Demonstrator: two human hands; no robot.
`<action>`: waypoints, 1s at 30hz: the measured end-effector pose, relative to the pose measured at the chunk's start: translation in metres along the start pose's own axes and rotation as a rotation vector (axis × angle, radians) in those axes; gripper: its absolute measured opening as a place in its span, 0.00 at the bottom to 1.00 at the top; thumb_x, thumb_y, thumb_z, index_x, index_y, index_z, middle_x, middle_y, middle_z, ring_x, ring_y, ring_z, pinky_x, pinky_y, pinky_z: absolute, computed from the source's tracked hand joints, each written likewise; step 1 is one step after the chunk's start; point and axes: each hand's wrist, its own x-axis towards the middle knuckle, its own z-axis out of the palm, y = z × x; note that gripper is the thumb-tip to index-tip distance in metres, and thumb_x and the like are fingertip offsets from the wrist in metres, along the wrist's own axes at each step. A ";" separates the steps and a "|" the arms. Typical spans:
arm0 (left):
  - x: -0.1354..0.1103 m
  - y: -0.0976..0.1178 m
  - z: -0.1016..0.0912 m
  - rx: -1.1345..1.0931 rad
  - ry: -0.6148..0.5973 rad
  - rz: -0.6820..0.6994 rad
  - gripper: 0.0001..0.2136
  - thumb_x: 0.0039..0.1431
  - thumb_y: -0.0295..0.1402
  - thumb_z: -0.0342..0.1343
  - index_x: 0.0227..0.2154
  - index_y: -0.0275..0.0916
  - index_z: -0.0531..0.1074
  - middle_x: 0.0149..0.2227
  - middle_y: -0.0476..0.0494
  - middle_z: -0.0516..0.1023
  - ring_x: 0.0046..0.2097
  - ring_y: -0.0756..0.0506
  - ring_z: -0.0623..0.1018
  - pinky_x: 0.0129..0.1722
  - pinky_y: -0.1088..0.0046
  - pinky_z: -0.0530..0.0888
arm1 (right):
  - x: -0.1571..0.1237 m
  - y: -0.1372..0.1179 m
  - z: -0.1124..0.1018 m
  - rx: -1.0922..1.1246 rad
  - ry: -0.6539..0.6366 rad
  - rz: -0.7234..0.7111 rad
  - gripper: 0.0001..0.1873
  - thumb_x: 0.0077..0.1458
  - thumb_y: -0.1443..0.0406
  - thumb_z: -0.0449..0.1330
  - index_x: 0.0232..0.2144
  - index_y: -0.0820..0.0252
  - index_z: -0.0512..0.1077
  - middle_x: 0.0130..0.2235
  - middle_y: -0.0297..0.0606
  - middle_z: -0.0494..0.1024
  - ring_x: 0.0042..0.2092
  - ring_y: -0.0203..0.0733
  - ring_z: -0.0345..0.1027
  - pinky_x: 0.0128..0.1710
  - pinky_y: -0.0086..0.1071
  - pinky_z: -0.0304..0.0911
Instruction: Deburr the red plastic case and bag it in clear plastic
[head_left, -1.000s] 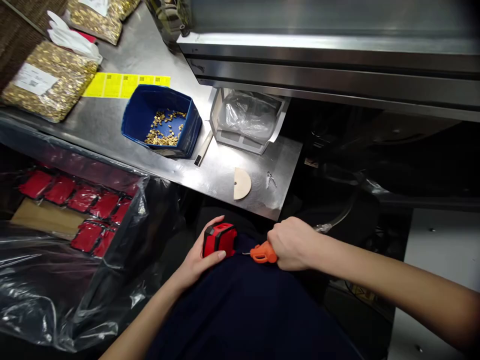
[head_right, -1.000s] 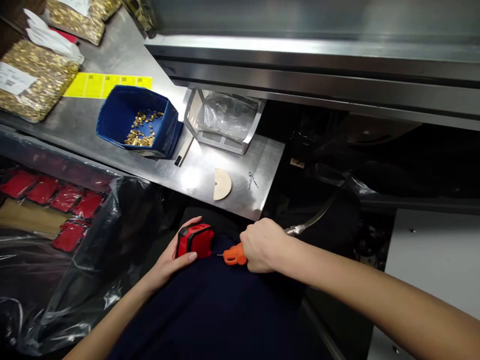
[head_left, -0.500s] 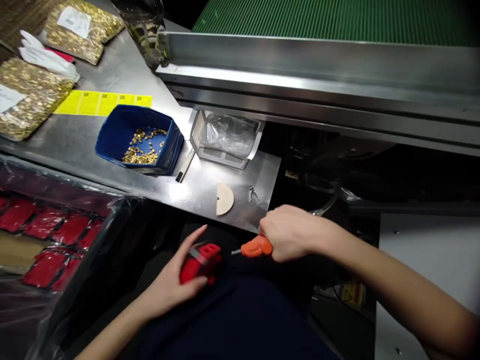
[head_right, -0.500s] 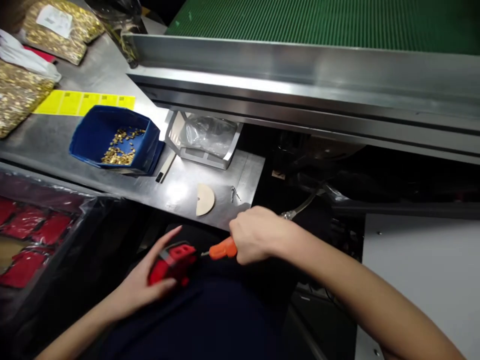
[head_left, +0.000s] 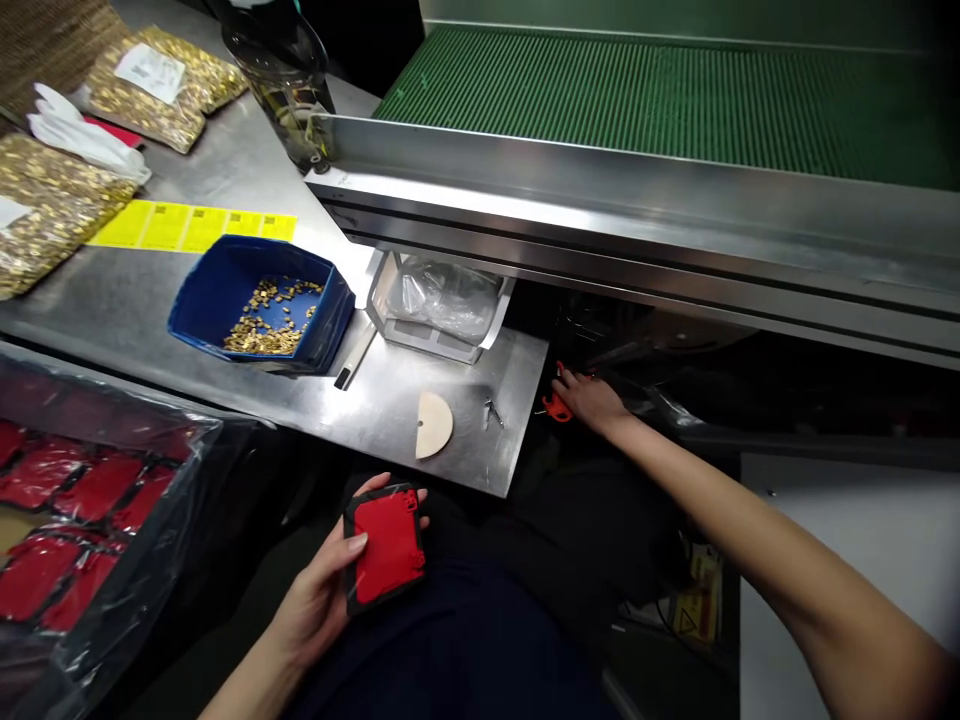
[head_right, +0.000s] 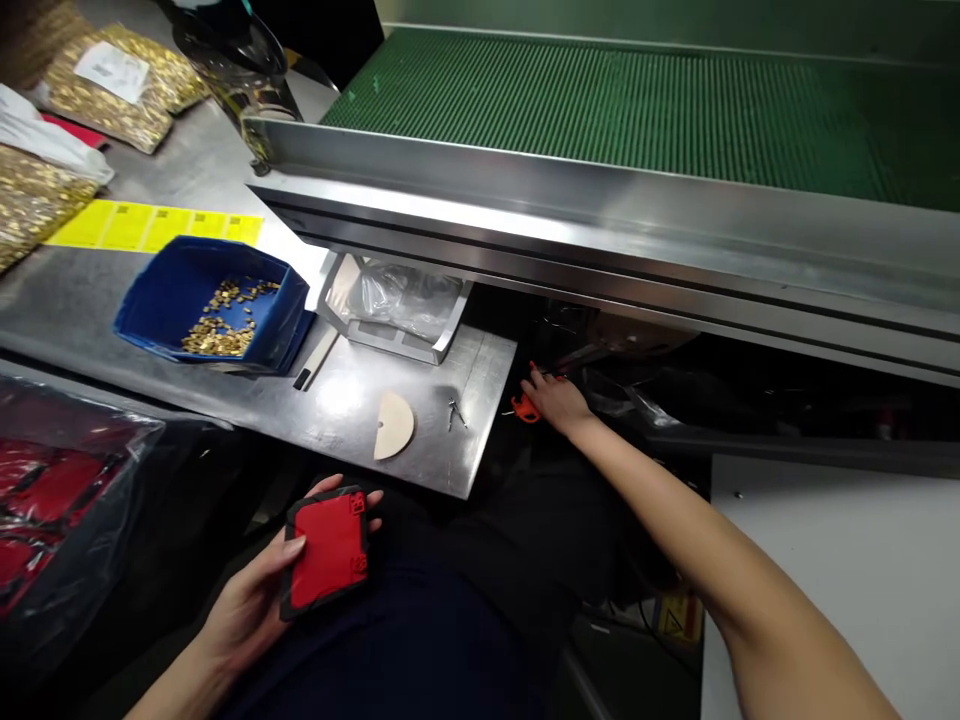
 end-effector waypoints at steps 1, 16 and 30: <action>-0.001 0.001 0.001 0.015 -0.010 -0.003 0.37 0.61 0.34 0.59 0.71 0.54 0.52 0.67 0.36 0.69 0.63 0.28 0.72 0.57 0.48 0.76 | 0.009 0.003 0.008 -0.003 -0.006 0.016 0.23 0.66 0.74 0.44 0.59 0.64 0.66 0.61 0.60 0.69 0.49 0.50 0.73 0.39 0.35 0.65; 0.042 0.048 0.024 0.138 0.123 0.281 0.27 0.59 0.36 0.65 0.60 0.38 0.69 0.55 0.35 0.81 0.54 0.35 0.81 0.51 0.61 0.80 | -0.024 -0.020 -0.019 0.045 0.227 0.314 0.27 0.67 0.68 0.45 0.67 0.66 0.57 0.52 0.55 0.75 0.43 0.51 0.74 0.35 0.37 0.67; 0.097 0.065 0.045 0.676 0.172 0.576 0.20 0.59 0.51 0.62 0.44 0.40 0.72 0.41 0.45 0.79 0.41 0.42 0.79 0.40 0.68 0.75 | 0.037 -0.110 -0.203 0.359 0.481 0.062 0.21 0.71 0.62 0.44 0.59 0.59 0.66 0.56 0.50 0.74 0.53 0.53 0.69 0.53 0.42 0.63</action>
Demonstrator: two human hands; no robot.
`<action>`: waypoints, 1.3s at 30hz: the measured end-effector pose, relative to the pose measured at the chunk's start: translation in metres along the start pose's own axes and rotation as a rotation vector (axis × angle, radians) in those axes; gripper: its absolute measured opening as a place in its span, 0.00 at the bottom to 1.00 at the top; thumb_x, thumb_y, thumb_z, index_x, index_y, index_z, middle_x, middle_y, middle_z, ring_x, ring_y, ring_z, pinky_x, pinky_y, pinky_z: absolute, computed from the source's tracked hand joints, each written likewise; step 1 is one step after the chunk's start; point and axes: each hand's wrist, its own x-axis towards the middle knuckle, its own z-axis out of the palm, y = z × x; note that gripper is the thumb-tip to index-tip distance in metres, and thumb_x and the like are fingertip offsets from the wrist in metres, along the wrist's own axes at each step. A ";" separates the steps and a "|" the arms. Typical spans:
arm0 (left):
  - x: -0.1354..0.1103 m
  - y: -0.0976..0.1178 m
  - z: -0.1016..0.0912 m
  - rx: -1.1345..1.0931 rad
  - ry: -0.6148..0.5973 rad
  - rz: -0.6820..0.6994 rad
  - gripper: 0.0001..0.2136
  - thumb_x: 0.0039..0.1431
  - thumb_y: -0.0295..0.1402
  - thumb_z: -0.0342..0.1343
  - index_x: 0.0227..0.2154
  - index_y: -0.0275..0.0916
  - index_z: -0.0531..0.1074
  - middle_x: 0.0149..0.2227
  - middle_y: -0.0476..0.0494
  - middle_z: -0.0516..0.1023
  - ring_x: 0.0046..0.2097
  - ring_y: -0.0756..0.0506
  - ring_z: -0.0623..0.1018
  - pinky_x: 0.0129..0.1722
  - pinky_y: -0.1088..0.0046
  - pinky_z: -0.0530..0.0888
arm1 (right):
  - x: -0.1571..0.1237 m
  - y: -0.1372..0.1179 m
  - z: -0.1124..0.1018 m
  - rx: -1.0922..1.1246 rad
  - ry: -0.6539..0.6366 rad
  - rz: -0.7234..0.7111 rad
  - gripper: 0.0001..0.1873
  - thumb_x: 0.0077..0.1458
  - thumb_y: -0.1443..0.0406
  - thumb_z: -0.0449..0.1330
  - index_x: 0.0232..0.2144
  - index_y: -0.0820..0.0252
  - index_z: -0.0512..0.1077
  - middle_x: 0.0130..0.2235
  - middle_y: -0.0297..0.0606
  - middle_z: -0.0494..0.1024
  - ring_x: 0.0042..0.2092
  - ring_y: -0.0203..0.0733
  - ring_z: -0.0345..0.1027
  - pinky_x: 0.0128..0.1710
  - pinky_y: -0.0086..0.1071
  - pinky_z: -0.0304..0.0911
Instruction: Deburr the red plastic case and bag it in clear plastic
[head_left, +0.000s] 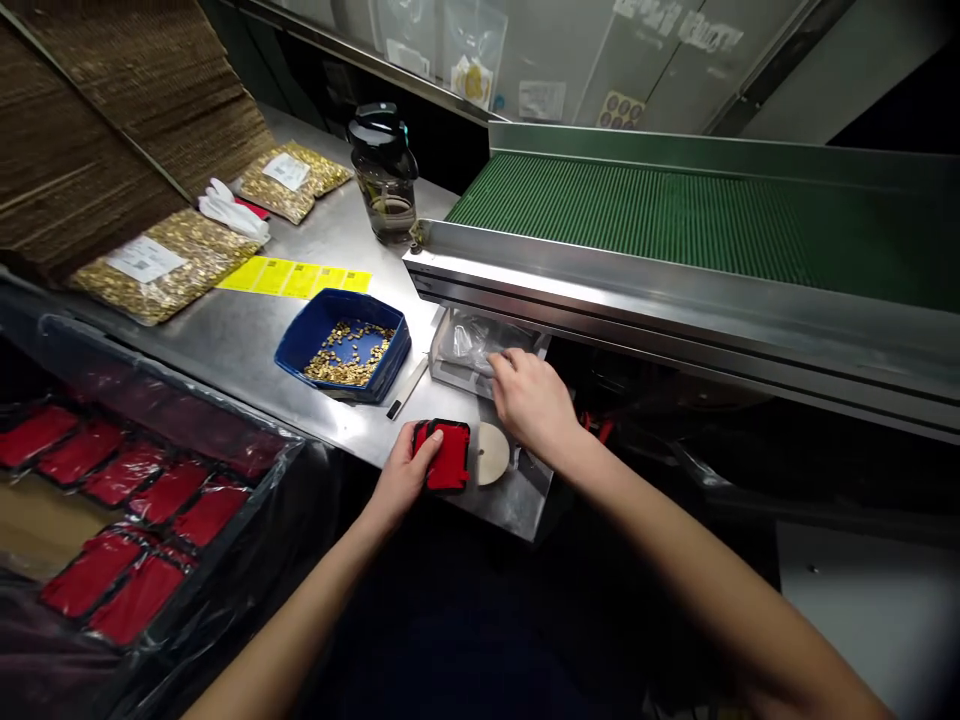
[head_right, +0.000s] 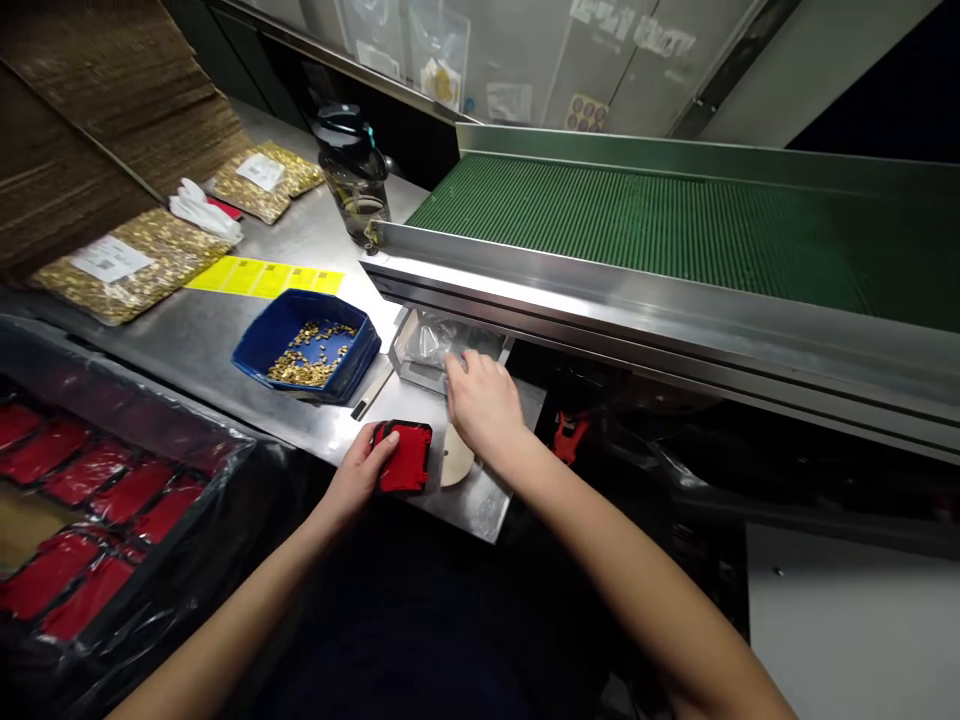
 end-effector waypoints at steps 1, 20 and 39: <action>0.001 0.002 -0.005 0.062 0.007 0.033 0.20 0.59 0.52 0.62 0.43 0.41 0.73 0.40 0.45 0.79 0.40 0.41 0.78 0.40 0.68 0.74 | 0.015 -0.003 0.004 -0.044 -0.038 0.002 0.21 0.70 0.61 0.45 0.60 0.60 0.65 0.56 0.51 0.74 0.53 0.54 0.68 0.53 0.42 0.63; 0.009 0.022 -0.009 1.002 0.049 0.571 0.21 0.71 0.37 0.46 0.62 0.33 0.65 0.58 0.30 0.69 0.59 0.34 0.70 0.62 0.54 0.67 | 0.066 0.009 0.030 -0.259 -0.029 0.140 0.15 0.66 0.72 0.48 0.43 0.66 0.76 0.44 0.57 0.81 0.46 0.53 0.76 0.42 0.39 0.64; 0.110 0.073 0.071 1.240 -0.077 0.780 0.23 0.60 0.22 0.51 0.58 0.33 0.63 0.50 0.32 0.77 0.52 0.38 0.78 0.50 0.64 0.74 | 0.018 0.014 0.011 -0.318 0.069 0.175 0.13 0.64 0.73 0.49 0.41 0.62 0.74 0.45 0.49 0.80 0.48 0.52 0.71 0.45 0.42 0.56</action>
